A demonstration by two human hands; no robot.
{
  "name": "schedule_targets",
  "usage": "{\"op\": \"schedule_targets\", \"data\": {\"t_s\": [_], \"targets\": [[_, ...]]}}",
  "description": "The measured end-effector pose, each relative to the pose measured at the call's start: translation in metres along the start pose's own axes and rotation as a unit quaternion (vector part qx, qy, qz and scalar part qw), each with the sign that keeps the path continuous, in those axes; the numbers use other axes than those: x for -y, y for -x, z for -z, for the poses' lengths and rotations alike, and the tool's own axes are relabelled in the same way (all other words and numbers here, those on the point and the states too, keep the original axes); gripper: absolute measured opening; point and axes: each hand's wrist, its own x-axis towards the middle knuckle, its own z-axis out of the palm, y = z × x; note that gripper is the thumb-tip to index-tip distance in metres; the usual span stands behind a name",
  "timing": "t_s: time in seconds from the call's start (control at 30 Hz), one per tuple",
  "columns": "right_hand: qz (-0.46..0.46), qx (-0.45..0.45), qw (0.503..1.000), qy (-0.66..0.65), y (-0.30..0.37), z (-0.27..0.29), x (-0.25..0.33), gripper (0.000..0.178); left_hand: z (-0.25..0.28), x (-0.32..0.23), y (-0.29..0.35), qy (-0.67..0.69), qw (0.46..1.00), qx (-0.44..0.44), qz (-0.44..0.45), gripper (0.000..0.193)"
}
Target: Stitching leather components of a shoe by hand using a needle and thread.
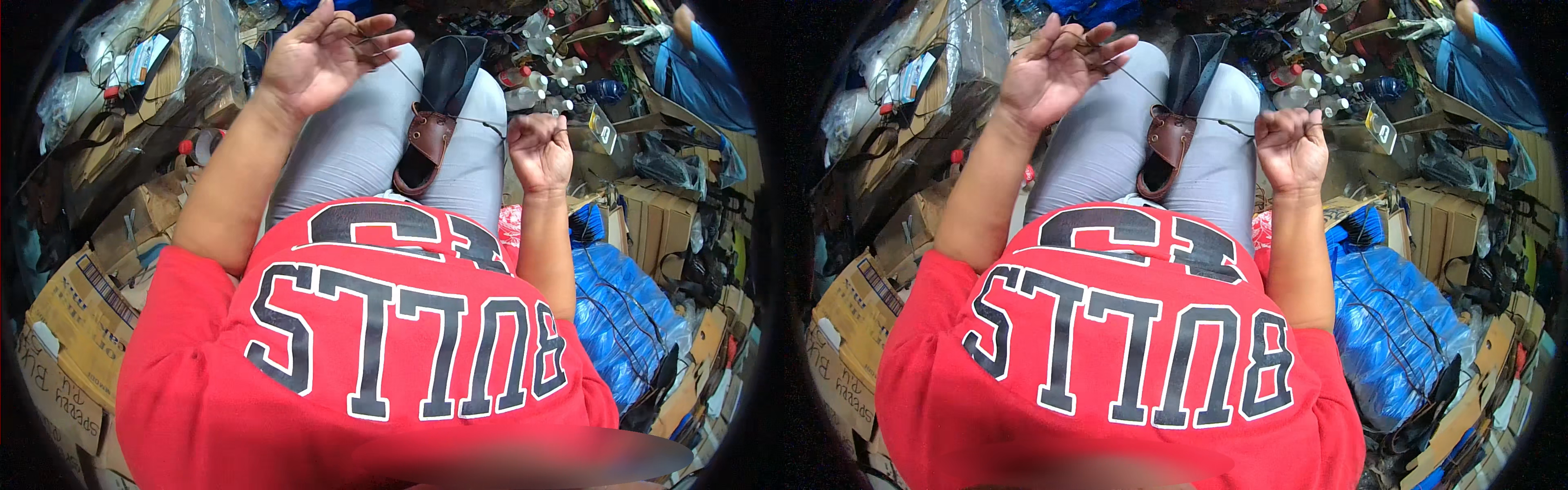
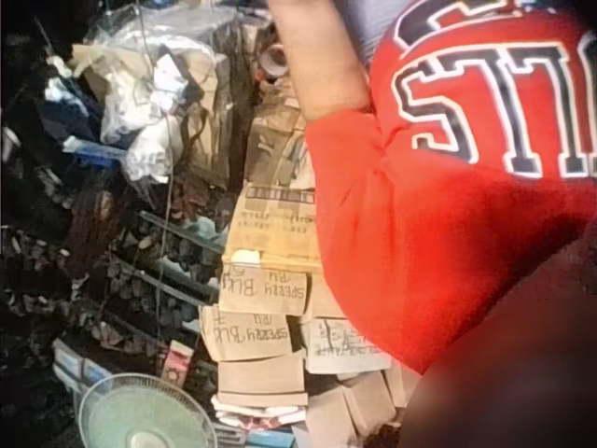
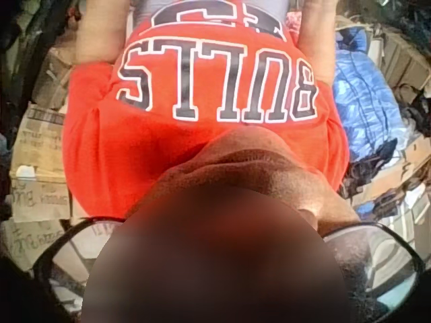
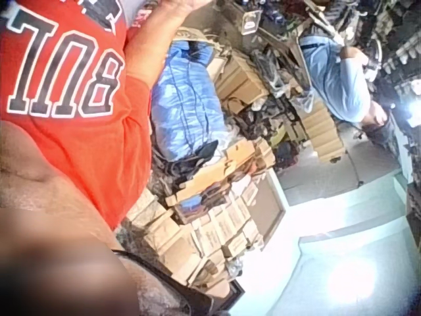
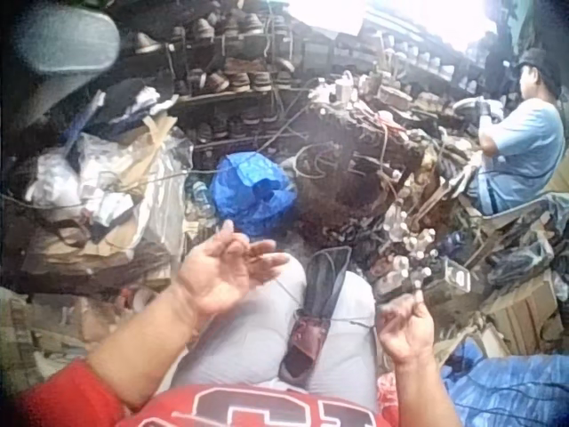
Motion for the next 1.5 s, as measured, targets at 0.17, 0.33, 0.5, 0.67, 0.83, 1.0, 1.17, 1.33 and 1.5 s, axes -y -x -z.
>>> {"op": "schedule_targets", "data": {"t_s": [0.17, 0.33, 0.5, 0.67, 0.83, 1.0, 1.17, 1.33, 1.5], "targets": [[-0.009, 0.01, 0.973, 0.228, 0.024, 0.015, 0.016, 0.048, 0.036, -0.007, -0.023, -0.005, 0.993, 0.052, 0.11, 0.049], [-0.018, -0.098, 0.901, 0.422, 0.049, 0.055, 0.057, 0.031, 0.045, -0.026, -0.028, -0.207, 0.975, -0.051, 0.057, 0.044], [0.059, -0.206, 0.464, 0.859, 0.064, 0.029, 0.085, 0.062, 0.028, -0.042, 0.027, -0.731, 0.599, -0.104, -0.31, 0.033], [0.06, 0.01, 0.443, 0.894, -0.013, -0.058, 0.007, 0.072, -0.018, 0.06, 0.063, -0.805, 0.52, 0.145, -0.245, 0.061], [0.059, -0.035, 0.135, 0.989, -0.051, -0.097, -0.041, 0.079, -0.032, 0.071, 0.036, -0.753, 0.571, 0.159, -0.286, 0.065], [-0.136, -0.045, 0.433, 0.89, -0.046, -0.072, -0.014, 0.05, -0.029, 0.061, -0.042, -0.766, 0.616, 0.133, -0.13, 0.058], [-0.186, 0.002, 0.555, 0.811, -0.033, -0.054, -0.003, 0.031, -0.032, 0.071, -0.059, -0.815, 0.539, 0.209, 0.027, 0.059], [-0.148, -0.063, 0.547, 0.822, -0.041, -0.05, -0.009, 0.028, -0.052, 0.068, -0.046, -0.915, 0.358, 0.123, -0.137, 0.049], [0.057, -0.045, 0.418, 0.906, -0.034, -0.047, -0.026, 0.039, -0.056, 0.072, -0.05, -0.759, 0.498, 0.234, -0.348, 0.044]]}}
